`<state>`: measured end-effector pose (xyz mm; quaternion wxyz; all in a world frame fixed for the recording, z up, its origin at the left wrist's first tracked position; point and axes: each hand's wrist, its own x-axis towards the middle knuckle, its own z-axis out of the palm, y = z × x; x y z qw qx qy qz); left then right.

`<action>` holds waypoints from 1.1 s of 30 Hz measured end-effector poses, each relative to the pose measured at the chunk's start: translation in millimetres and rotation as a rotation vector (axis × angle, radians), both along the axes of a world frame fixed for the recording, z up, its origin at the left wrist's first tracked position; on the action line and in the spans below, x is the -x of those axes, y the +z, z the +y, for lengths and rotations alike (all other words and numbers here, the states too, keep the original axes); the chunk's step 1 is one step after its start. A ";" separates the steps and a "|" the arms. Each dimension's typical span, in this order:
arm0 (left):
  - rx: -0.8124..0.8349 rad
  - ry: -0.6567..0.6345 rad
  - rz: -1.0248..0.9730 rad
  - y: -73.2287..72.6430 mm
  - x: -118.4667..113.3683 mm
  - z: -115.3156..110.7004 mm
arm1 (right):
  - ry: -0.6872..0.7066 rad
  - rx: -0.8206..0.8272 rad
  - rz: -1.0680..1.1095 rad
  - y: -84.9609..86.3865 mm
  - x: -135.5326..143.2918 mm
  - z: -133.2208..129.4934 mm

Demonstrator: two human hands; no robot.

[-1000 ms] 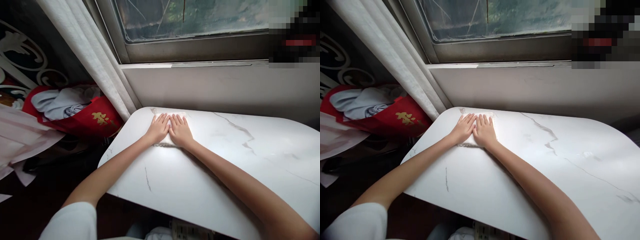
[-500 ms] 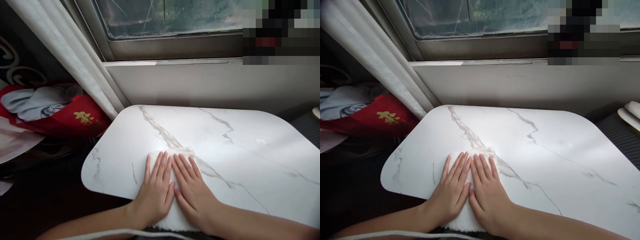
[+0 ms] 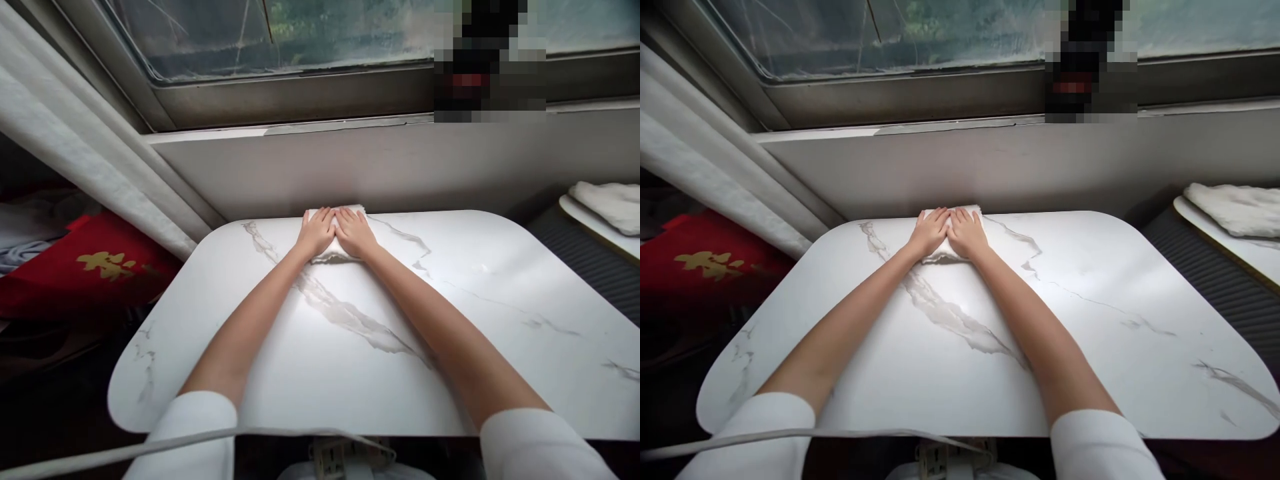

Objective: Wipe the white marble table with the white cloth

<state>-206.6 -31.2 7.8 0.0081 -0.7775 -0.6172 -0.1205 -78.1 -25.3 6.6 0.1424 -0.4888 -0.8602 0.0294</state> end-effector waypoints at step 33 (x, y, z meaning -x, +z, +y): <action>0.006 -0.425 -0.005 2.6 -112.7 -193.3 | -0.040 0.085 -0.067 2.8 -144.4 -219.6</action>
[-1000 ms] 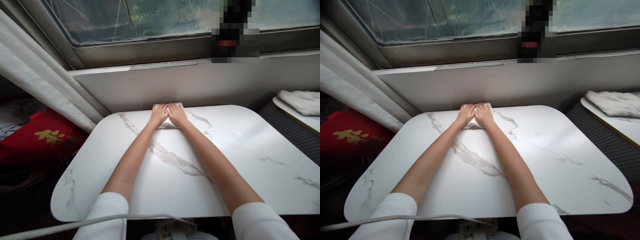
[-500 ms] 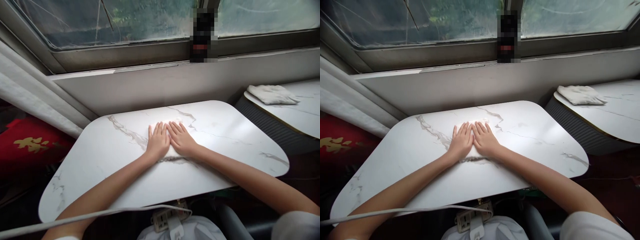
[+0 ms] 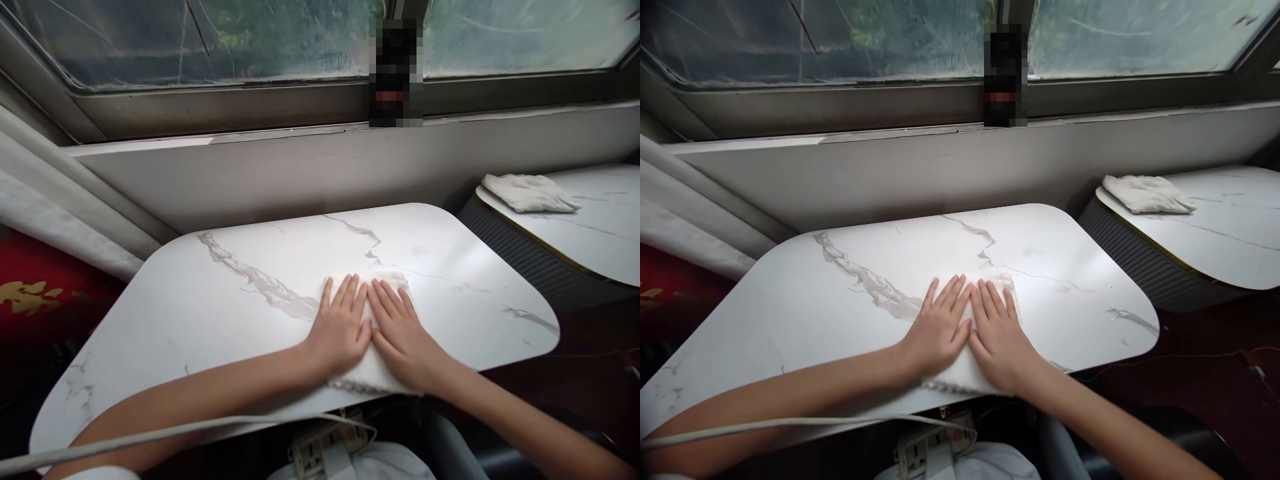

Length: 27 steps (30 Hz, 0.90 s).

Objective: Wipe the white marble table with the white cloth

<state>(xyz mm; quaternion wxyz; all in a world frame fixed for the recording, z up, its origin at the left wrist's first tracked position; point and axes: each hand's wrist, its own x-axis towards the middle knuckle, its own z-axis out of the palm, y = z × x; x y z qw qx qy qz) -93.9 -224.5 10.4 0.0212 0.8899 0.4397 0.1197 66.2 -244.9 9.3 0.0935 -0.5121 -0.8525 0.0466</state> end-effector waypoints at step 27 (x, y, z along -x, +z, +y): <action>-0.073 0.361 -0.038 -5.6 -68.1 120.9 | 0.013 -0.102 -0.004 -3.6 -40.5 151.0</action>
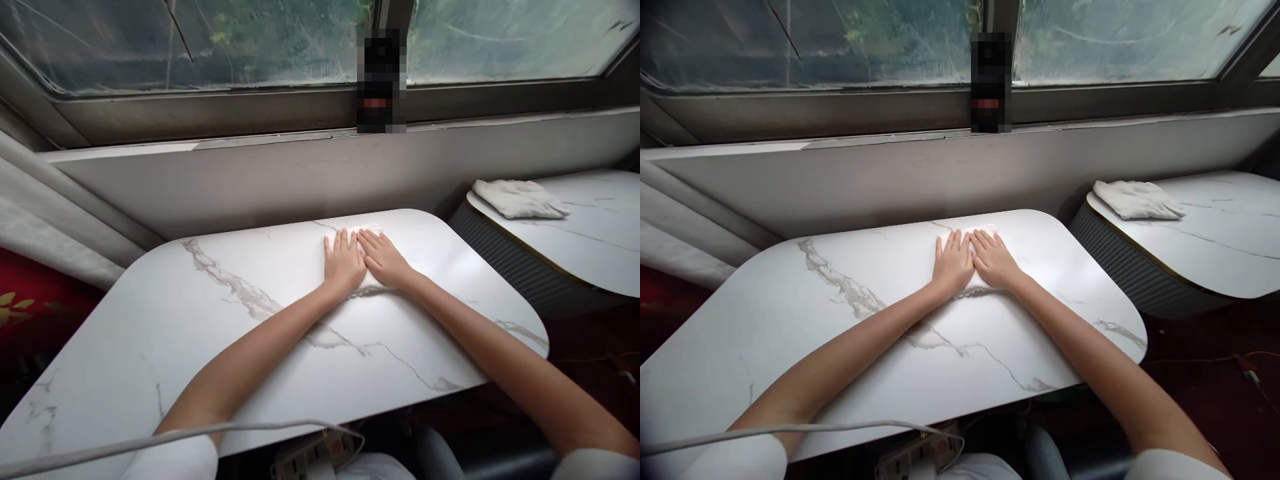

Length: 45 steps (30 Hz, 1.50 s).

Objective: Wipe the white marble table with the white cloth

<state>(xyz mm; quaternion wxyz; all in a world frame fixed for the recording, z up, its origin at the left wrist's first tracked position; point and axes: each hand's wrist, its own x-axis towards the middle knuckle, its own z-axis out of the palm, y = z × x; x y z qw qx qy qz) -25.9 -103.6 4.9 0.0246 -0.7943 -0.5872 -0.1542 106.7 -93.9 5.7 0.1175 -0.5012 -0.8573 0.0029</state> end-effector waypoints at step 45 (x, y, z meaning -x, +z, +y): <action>0.018 -0.255 -0.088 -2.1 -169.5 96.2 | -0.308 0.005 0.015 -4.3 -169.2 76.1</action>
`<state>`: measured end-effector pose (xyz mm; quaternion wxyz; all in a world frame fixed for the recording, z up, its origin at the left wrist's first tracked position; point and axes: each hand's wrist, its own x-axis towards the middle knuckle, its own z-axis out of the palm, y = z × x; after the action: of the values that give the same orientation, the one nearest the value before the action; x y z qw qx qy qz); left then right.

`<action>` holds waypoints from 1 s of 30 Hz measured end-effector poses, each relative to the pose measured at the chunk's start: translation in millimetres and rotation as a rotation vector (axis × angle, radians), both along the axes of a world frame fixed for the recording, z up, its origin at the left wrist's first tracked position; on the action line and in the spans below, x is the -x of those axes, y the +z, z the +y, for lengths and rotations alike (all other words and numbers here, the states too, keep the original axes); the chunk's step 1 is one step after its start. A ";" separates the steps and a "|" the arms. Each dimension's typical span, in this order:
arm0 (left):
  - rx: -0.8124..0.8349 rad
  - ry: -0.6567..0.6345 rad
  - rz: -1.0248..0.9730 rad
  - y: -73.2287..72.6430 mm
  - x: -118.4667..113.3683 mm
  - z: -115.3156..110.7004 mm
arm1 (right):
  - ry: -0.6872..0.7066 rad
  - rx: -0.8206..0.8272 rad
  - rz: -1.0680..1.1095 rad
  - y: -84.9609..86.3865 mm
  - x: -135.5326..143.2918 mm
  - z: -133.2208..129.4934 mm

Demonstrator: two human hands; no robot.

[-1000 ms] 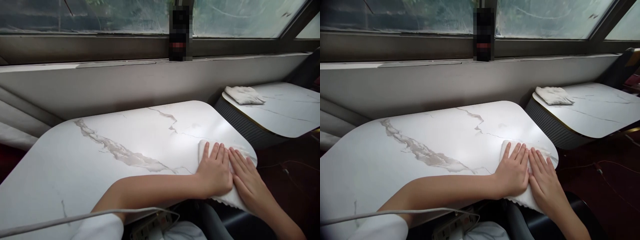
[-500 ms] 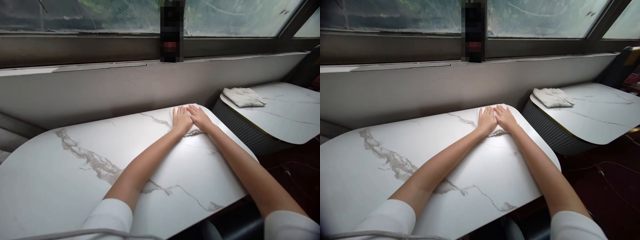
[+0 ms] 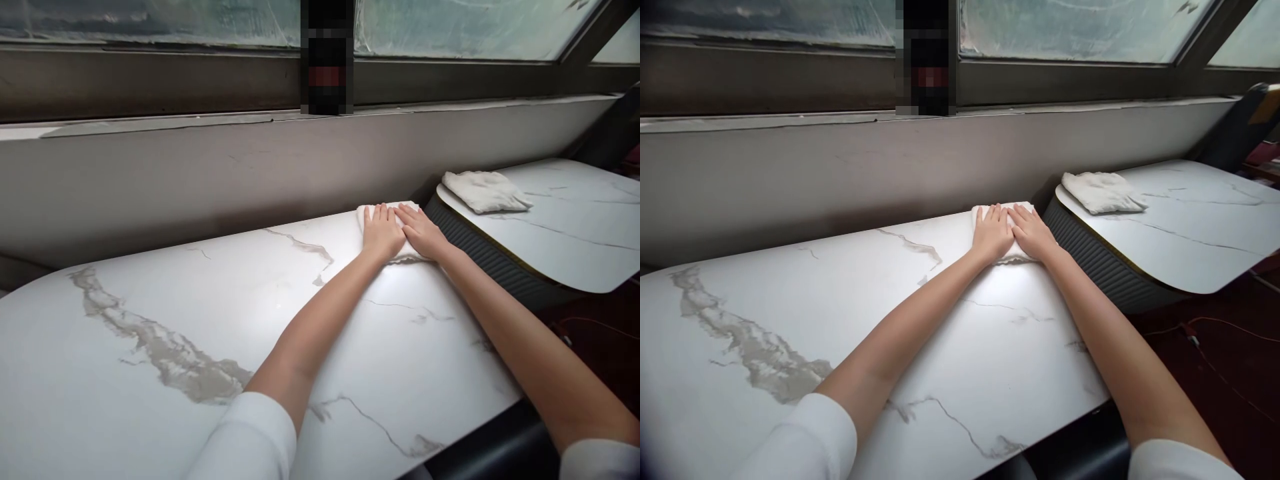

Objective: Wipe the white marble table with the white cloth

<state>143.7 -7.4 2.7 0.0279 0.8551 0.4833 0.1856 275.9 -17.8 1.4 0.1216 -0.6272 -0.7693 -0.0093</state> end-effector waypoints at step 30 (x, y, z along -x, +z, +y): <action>0.024 -0.124 0.051 2.3 92.4 -95.8 | -0.034 -0.037 -0.109 0.1 92.6 -112.0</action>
<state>51.3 -103.2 5.0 0.0371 0.8875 0.4320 0.1559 183.3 -129.8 1.5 0.0907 -0.6364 -0.7637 -0.0596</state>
